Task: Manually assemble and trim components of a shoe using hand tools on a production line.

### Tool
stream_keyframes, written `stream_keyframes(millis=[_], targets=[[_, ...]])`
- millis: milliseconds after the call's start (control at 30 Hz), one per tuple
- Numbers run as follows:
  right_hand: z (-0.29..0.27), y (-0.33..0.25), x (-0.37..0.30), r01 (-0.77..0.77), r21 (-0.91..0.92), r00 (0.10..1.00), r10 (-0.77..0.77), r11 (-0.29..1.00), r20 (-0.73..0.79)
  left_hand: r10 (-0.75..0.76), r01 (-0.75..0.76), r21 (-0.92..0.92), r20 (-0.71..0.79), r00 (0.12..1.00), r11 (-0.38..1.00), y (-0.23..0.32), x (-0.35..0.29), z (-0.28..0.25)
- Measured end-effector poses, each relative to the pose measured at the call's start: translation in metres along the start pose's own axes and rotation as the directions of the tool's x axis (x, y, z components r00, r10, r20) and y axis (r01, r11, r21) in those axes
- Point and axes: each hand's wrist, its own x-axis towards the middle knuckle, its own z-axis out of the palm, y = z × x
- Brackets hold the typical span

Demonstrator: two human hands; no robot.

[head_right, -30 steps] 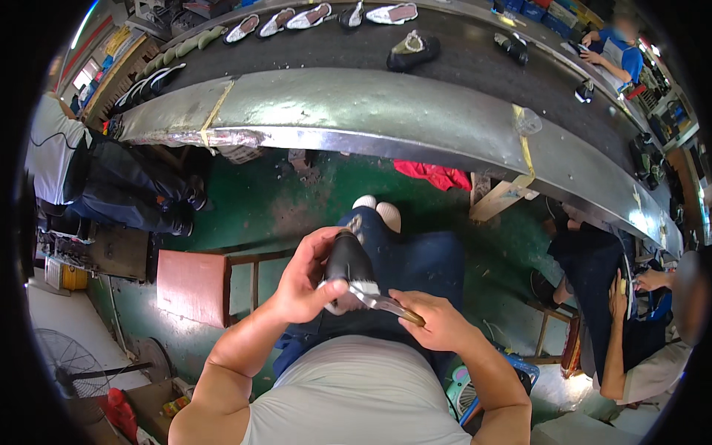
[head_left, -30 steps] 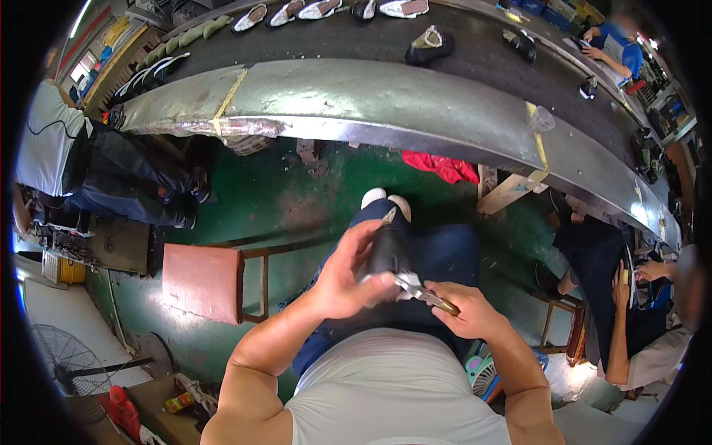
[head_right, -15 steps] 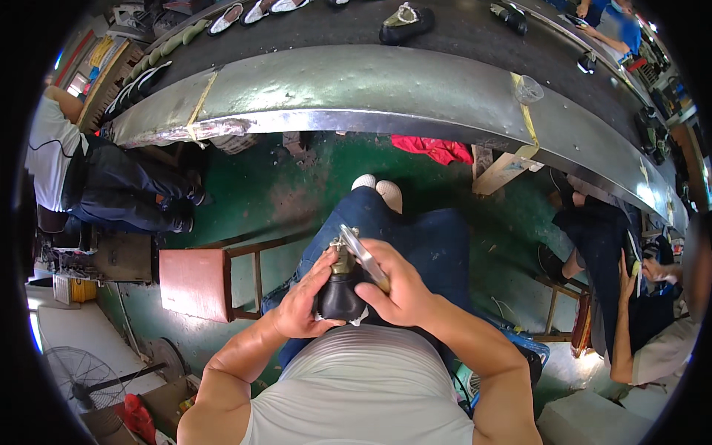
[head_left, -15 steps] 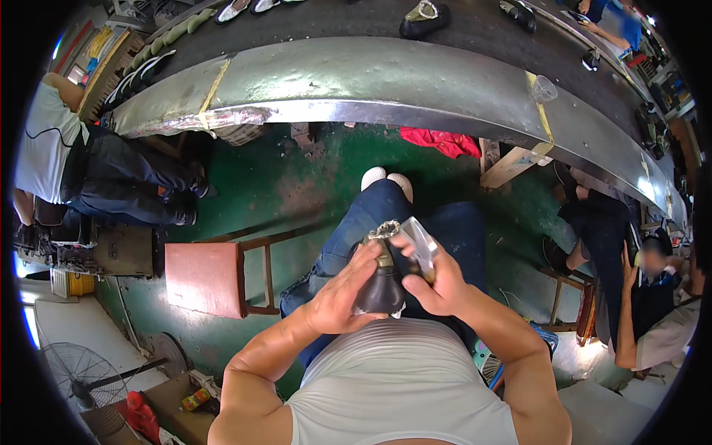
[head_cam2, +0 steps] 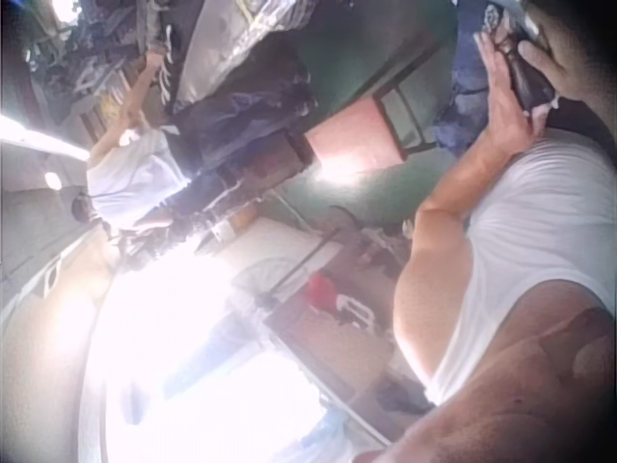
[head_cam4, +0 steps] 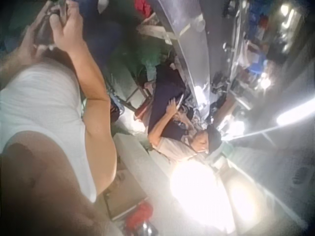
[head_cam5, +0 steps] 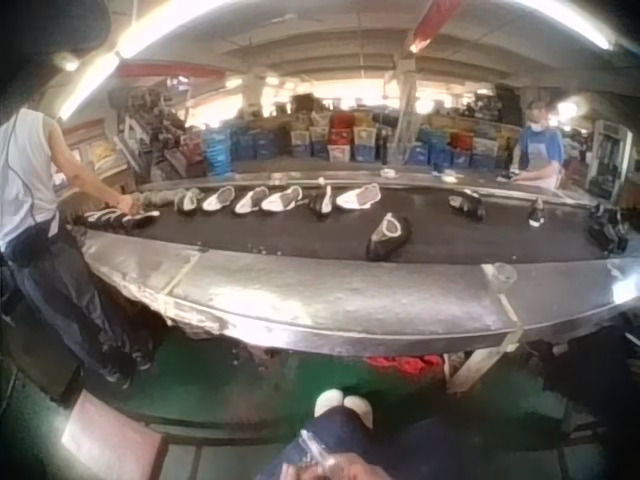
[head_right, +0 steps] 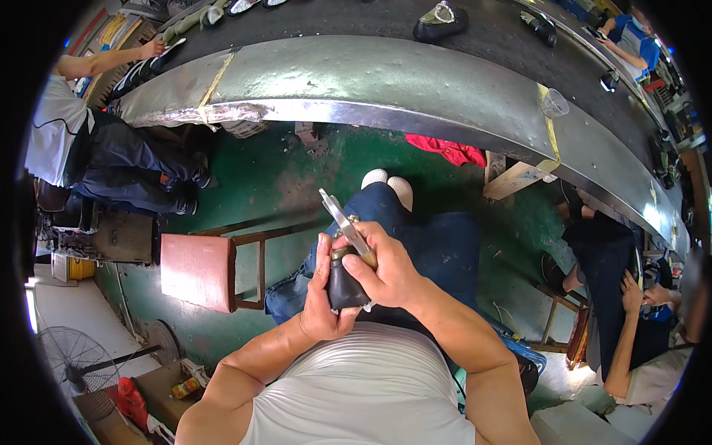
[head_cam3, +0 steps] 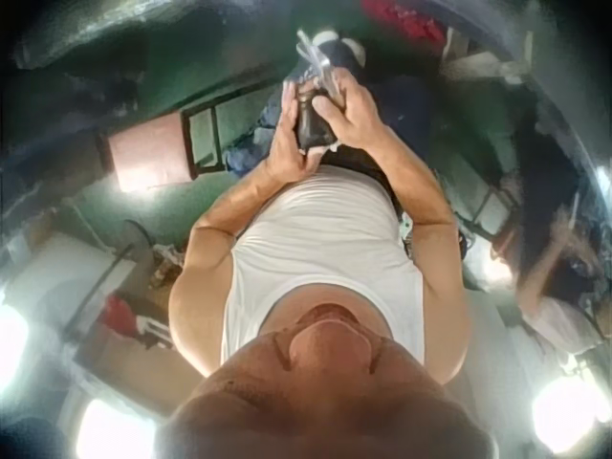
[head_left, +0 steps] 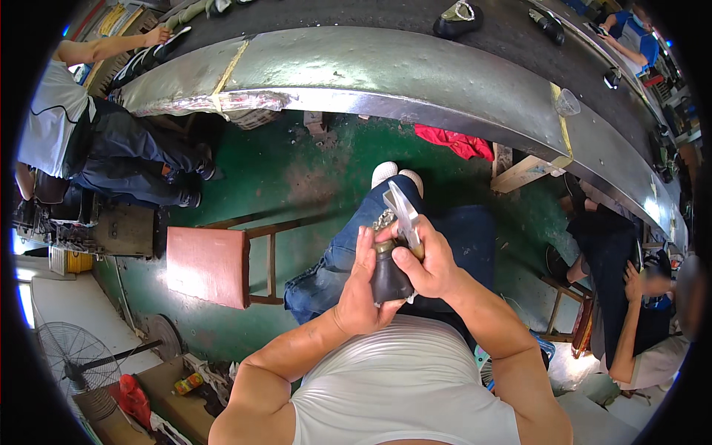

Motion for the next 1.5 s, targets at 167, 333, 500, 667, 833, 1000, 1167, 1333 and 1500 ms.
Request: stream_keyframes(millis=[167, 333, 500, 667, 833, 1000, 1167, 1333, 1500], targets=[[-0.019, -0.002, 0.021, -0.068, -0.171, 0.997, 0.061, 0.983, -0.048, -0.114, 0.108, 0.082, 0.068, 0.991, 0.991, -0.009, 0.031, -0.012], [-0.037, 0.001, 0.01, -0.25, -0.216, 0.96, 0.212, 0.944, -0.184, -0.263, 0.304, -0.196, 0.21, 0.942, 0.932, -0.065, 0.003, -0.005], [-0.062, 0.005, -0.027, -0.403, -0.165, 0.887, 0.339, 0.9, -0.313, -0.325, 0.336, -0.052, 0.16, 0.932, 0.94, -0.045, 0.037, 0.013], [-0.066, 0.042, -0.089, -0.555, -0.199, 0.774, 0.415, 0.807, -0.478, -0.684, 0.733, -0.083, 0.3, 0.664, 0.675, -0.043, 0.046, 0.063], [-0.095, 0.042, -0.154, -0.857, 0.103, 0.454, 0.833, 0.506, -0.316, -0.683, 0.82, 0.065, 0.594, 0.426, 0.568, -0.064, 0.036, 0.093], [-0.098, 0.0, -0.198, -0.776, 0.111, 0.539, 0.745, 0.62, -0.393, -0.382, 0.923, -0.218, 0.862, 0.334, 0.316, -0.07, 0.033, 0.097], [-0.104, -0.038, -0.183, -0.693, -0.433, 0.636, 0.772, 0.577, 0.01, -0.373, 0.905, -0.296, 0.837, 0.4, 0.307, -0.057, 0.013, 0.092], [-0.114, -0.033, -0.149, -0.52, -0.649, 0.622, 0.767, 0.556, 0.158, -0.439, 0.87, -0.123, 0.824, 0.358, 0.477, -0.056, 0.002, 0.095], [-0.117, -0.057, -0.092, -0.396, -0.872, 0.274, 0.944, 0.286, 0.185, -0.489, 0.913, -0.382, 0.83, 0.27, -0.143, -0.029, 0.017, 0.093]])
